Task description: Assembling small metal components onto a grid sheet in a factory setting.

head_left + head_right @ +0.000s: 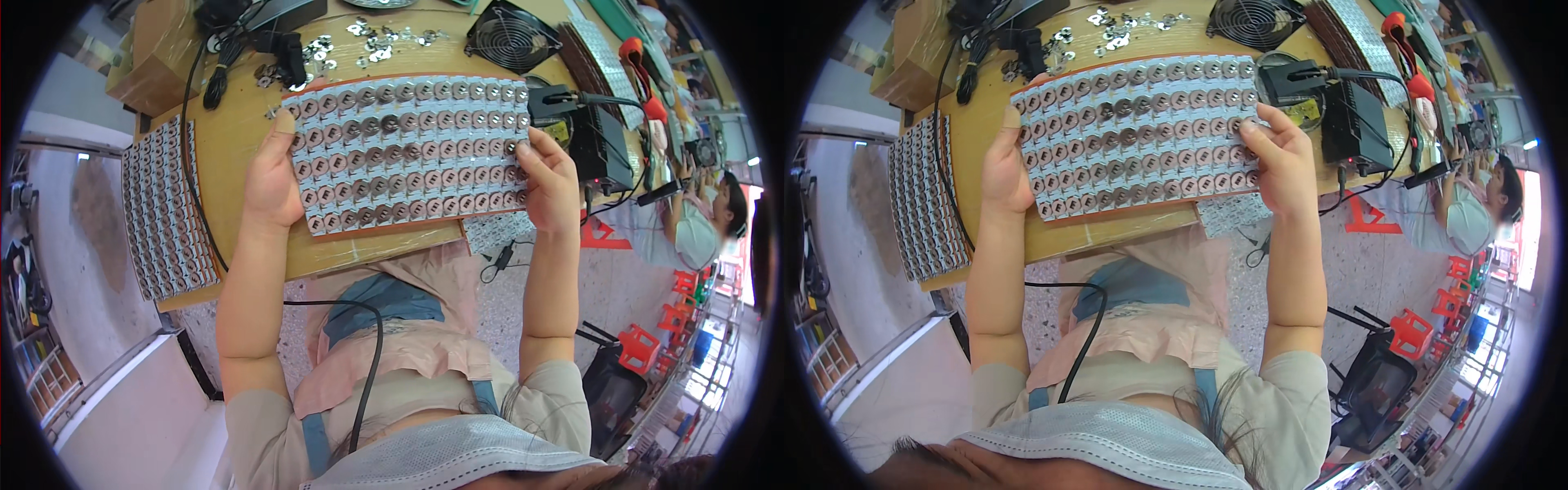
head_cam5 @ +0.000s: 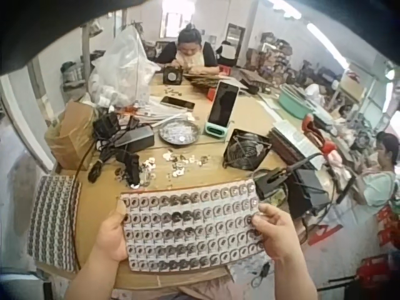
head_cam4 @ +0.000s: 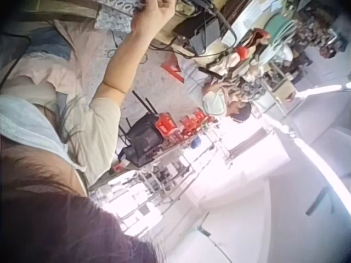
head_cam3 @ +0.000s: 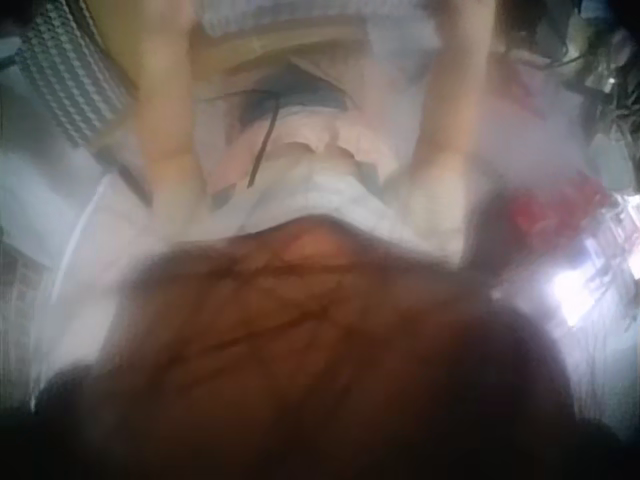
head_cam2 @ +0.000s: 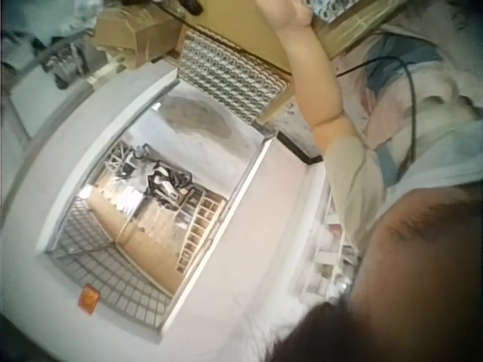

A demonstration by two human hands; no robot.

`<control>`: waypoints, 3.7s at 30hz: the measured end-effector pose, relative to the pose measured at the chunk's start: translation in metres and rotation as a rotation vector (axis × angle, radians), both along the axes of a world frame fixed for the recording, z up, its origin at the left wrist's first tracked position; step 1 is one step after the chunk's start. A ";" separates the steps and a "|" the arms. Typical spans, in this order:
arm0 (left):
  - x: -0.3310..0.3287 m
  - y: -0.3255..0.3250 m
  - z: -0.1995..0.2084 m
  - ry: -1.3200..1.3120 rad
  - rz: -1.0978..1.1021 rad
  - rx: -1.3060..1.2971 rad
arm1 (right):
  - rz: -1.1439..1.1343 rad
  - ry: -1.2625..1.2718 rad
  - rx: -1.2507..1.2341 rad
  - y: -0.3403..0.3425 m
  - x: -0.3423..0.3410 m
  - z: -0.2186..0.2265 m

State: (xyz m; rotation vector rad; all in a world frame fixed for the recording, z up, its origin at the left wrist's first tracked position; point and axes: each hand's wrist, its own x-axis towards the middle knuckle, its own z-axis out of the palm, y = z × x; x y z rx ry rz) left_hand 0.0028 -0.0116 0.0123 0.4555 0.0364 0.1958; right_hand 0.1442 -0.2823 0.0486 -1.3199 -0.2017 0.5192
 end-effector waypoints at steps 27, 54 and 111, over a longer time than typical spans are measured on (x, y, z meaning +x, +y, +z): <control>0.002 0.003 -0.007 -0.014 -0.070 -0.023 | -0.093 0.202 0.215 -0.014 -0.004 -0.001; 0.000 0.012 -0.022 0.119 0.026 0.073 | -0.059 0.168 0.229 -0.019 -0.009 0.003; -0.008 -0.006 -0.005 0.124 -0.075 0.207 | -0.115 -0.108 0.014 0.019 0.001 -0.005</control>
